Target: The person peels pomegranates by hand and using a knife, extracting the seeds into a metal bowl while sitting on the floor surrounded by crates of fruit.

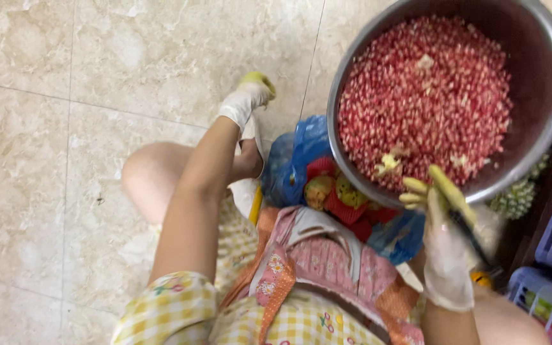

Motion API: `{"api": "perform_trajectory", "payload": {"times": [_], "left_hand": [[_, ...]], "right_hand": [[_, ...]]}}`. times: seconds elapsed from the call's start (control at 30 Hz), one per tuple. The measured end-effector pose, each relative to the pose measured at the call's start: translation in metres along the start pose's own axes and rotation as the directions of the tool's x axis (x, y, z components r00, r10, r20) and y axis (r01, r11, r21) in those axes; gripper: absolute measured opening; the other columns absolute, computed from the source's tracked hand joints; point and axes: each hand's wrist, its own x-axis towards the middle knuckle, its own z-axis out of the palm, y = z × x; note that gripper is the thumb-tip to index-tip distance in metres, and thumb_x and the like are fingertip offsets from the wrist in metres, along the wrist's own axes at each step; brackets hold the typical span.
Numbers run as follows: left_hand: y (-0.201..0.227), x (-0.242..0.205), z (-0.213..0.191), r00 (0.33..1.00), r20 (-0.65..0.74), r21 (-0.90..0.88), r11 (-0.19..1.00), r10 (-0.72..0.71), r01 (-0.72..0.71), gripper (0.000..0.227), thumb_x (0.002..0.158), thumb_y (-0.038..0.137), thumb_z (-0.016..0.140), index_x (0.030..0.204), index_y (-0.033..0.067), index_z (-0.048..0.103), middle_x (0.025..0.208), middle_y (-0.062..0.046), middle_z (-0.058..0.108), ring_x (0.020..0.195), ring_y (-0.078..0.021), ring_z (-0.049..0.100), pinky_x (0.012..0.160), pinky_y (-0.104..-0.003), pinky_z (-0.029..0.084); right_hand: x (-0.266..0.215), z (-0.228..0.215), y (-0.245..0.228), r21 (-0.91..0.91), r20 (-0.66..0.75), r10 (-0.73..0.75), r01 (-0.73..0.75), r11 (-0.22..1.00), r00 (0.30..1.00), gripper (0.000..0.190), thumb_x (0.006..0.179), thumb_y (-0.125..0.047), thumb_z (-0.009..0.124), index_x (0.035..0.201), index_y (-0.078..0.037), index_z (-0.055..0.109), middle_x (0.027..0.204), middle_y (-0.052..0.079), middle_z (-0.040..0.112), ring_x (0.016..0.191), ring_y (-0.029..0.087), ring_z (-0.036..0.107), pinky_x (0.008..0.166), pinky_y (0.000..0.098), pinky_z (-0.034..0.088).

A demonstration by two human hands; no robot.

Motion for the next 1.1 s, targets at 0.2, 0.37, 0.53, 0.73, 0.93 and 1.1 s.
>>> {"api": "perform_trajectory", "payload": {"times": [0.2, 0.37, 0.53, 0.73, 0.93, 1.1], "left_hand": [[-0.115, 0.114, 0.103, 0.841, -0.541, 0.053, 0.997, -0.023, 0.062, 0.01, 0.075, 0.014, 0.072, 0.084, 0.0108, 0.075, 0.092, -0.02, 0.074, 0.09, -0.0391, 0.07, 0.081, -0.047, 0.056], [-0.16, 0.141, 0.15, 0.862, -0.504, 0.088, 0.989, -0.056, 0.116, 0.019, 0.082, 0.017, 0.074, 0.096, 0.0072, 0.067, 0.1, -0.021, 0.069, 0.099, -0.0438, 0.065, 0.085, -0.053, 0.052], [-0.175, 0.153, 0.158, 0.856, -0.503, 0.227, 0.974, 0.118, -0.001, 0.036, 0.069, 0.018, 0.083, 0.097, 0.0053, 0.066, 0.101, -0.023, 0.068, 0.098, -0.0467, 0.063, 0.082, -0.054, 0.051], [-0.2, 0.177, 0.162, 0.893, -0.441, 0.231, 0.973, 0.093, 0.014, 0.014, 0.079, 0.014, 0.074, 0.092, 0.0094, 0.07, 0.098, -0.02, 0.07, 0.098, -0.0438, 0.065, 0.084, -0.053, 0.052], [-0.158, 0.175, 0.116, 0.803, -0.573, 0.16, 0.983, 0.165, -0.088, 0.01, 0.084, 0.016, 0.064, 0.088, 0.0106, 0.071, 0.093, -0.017, 0.072, 0.091, -0.0397, 0.066, 0.079, -0.051, 0.053], [-0.066, 0.134, 0.043, 0.894, -0.42, -0.191, 0.948, 0.157, -0.256, 0.017, 0.091, 0.023, 0.062, 0.092, 0.0102, 0.072, 0.092, -0.015, 0.073, 0.086, -0.032, 0.067, 0.077, -0.045, 0.053]], "right_hand": [[0.023, -0.011, -0.01, -0.019, 0.036, 0.073, -0.072, 0.997, 0.997, 0.069, 0.085, 0.008, 0.059, 0.153, -0.001, 0.048, 0.148, 0.022, 0.056, 0.117, 0.035, 0.068, 0.093, 0.0396, 0.059], [0.035, -0.033, 0.006, 0.243, -0.109, 0.347, -0.313, 0.918, 0.932, 0.07, 0.086, 0.014, 0.056, 0.154, 0.0, 0.051, 0.155, 0.023, 0.056, 0.106, 0.041, 0.067, 0.082, 0.0454, 0.06], [0.035, -0.063, 0.028, 0.416, 0.048, 0.274, -0.269, 0.869, 0.96, 0.065, 0.091, 0.009, 0.062, 0.155, 0.007, 0.05, 0.154, 0.029, 0.054, 0.111, 0.041, 0.069, 0.091, 0.0455, 0.06], [0.032, -0.062, 0.027, 0.532, 0.095, 0.32, -0.32, 0.784, 0.943, 0.056, 0.1, -0.001, 0.063, 0.153, 0.008, 0.046, 0.155, 0.029, 0.052, 0.113, 0.036, 0.069, 0.095, 0.0414, 0.06], [0.05, -0.047, 0.018, 0.474, 0.024, 0.242, -0.224, 0.852, 0.97, 0.077, 0.095, -0.004, 0.067, 0.167, -0.001, 0.037, 0.13, 0.022, 0.065, 0.067, 0.02, 0.066, 0.057, 0.0257, 0.054], [0.033, -0.046, -0.004, 0.381, -0.041, 0.232, -0.199, 0.903, 0.972, 0.053, 0.103, -0.004, 0.065, 0.149, 0.01, 0.044, 0.102, 0.015, 0.063, 0.063, 0.017, 0.058, 0.057, 0.0244, 0.046]]}}
